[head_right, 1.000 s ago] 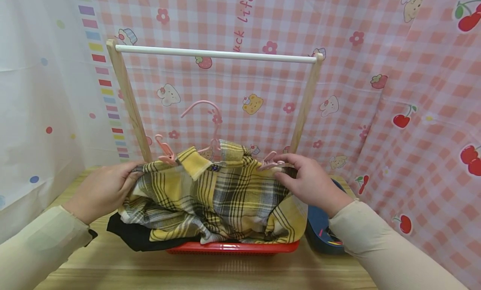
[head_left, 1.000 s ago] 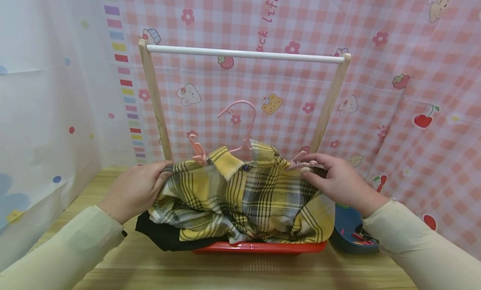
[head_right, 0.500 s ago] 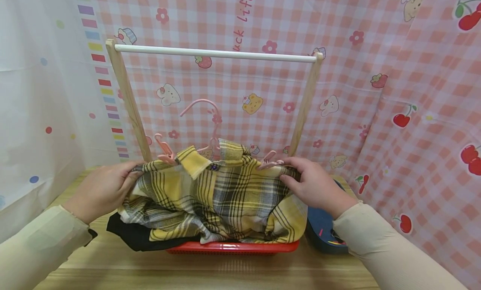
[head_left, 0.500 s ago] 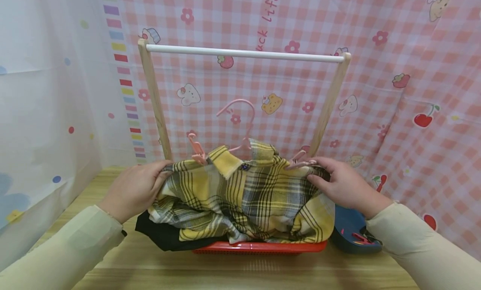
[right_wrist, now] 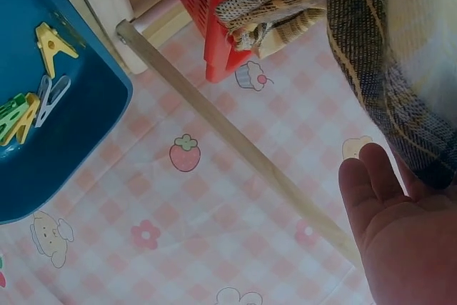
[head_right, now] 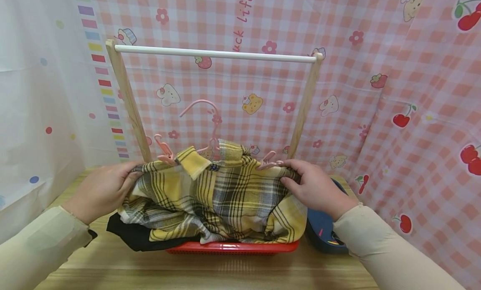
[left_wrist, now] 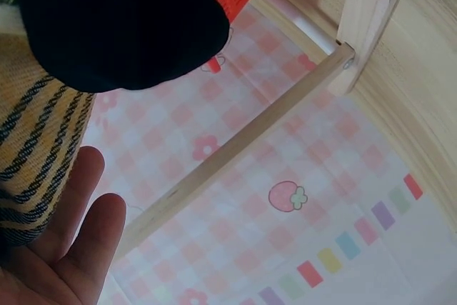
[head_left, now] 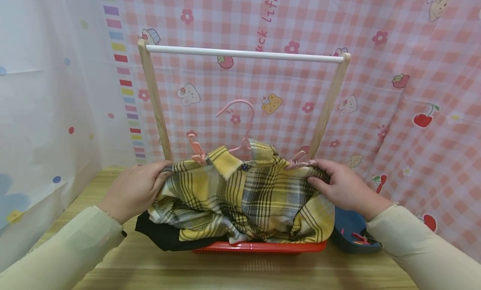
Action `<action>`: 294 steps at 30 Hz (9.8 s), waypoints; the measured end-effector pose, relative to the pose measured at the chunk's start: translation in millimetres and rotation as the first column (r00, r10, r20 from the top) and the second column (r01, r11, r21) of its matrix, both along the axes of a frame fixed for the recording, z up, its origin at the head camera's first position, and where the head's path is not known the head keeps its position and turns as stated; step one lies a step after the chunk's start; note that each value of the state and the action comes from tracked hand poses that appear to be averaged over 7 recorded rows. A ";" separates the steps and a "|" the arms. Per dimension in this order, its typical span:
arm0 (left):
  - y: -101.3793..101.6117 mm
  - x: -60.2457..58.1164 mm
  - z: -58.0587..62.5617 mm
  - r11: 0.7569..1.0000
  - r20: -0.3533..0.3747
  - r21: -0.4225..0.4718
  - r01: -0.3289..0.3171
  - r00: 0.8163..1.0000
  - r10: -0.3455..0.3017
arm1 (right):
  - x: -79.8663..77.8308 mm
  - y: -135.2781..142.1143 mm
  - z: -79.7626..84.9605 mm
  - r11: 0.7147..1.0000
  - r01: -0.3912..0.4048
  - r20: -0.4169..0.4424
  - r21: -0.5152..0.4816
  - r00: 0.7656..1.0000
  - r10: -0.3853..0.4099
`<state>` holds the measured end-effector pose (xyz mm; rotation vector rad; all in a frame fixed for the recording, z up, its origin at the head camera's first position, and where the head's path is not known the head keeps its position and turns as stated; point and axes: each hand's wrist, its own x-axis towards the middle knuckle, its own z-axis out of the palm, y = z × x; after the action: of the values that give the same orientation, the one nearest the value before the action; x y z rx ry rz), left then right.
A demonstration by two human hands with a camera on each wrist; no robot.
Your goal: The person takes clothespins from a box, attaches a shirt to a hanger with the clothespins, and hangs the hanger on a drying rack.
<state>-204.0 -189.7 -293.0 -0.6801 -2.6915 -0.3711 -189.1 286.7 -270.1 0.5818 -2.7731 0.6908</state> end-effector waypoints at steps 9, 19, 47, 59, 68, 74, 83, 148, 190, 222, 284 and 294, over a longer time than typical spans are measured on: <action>-0.1 -0.3 -0.2 1.000 -0.004 -0.005 -0.001 1.000 0.001 | 0.5 -1.3 -1.3 1.000 0.011 0.004 0.014 1.000 -0.011; 0.2 -0.8 -0.8 1.000 -0.012 0.006 0.001 1.000 -0.001 | 1.0 -4.1 -1.6 0.999 0.014 0.000 0.047 1.000 -0.014; 0.7 -1.5 -0.6 1.000 -0.006 0.010 0.005 1.000 -0.005 | -1.8 -10.1 -2.5 0.997 0.013 0.055 0.071 0.998 -0.017; 0.2 -1.8 -0.9 1.000 -0.002 0.009 -0.002 1.000 0.002 | -2.0 -10.6 -3.1 0.997 0.001 0.086 0.072 0.996 -0.007; 0.1 -2.3 -1.3 1.000 -0.002 0.022 0.000 1.000 0.000 | -2.4 -9.7 -4.0 0.998 -0.017 0.086 0.063 0.996 0.012; 0.1 -2.5 -0.9 0.999 0.007 0.036 0.002 1.000 -0.003 | -1.9 -10.1 -4.9 0.997 -0.013 0.083 0.073 0.997 0.007; 0.3 -3.3 -1.1 0.999 0.025 0.044 -0.002 1.000 0.001 | -2.4 -9.5 -6.3 0.998 -0.018 0.094 0.062 0.996 0.012; -22.0 1.0 -16.9 0.981 0.098 0.185 -0.061 0.994 0.043 | 6.0 44.3 -6.9 0.997 0.077 -0.122 0.001 0.990 -0.077; -48.2 22.9 -76.9 0.999 0.424 -0.002 0.051 0.904 -0.045 | 10.4 90.3 -12.3 0.982 0.156 -0.247 -0.110 0.952 -0.178; -35.5 6.9 -85.3 0.997 0.608 -0.081 0.013 0.793 0.039 | 7.0 105.7 -19.6 0.977 0.181 -0.293 -0.108 0.934 -0.206; -30.6 -2.7 -89.6 0.997 0.559 -0.013 -0.070 0.827 0.066 | 4.8 110.9 -21.0 0.976 0.206 -0.267 -0.073 0.939 -0.218; -31.5 -1.5 -92.3 0.998 0.533 0.007 -0.063 0.845 0.049 | 2.4 111.5 -21.1 0.977 0.204 -0.284 -0.060 0.935 -0.212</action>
<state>-205.5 -221.2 -385.3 -0.5478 -3.2148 -0.6623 -186.8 398.2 -291.1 0.3429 -2.4993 0.5502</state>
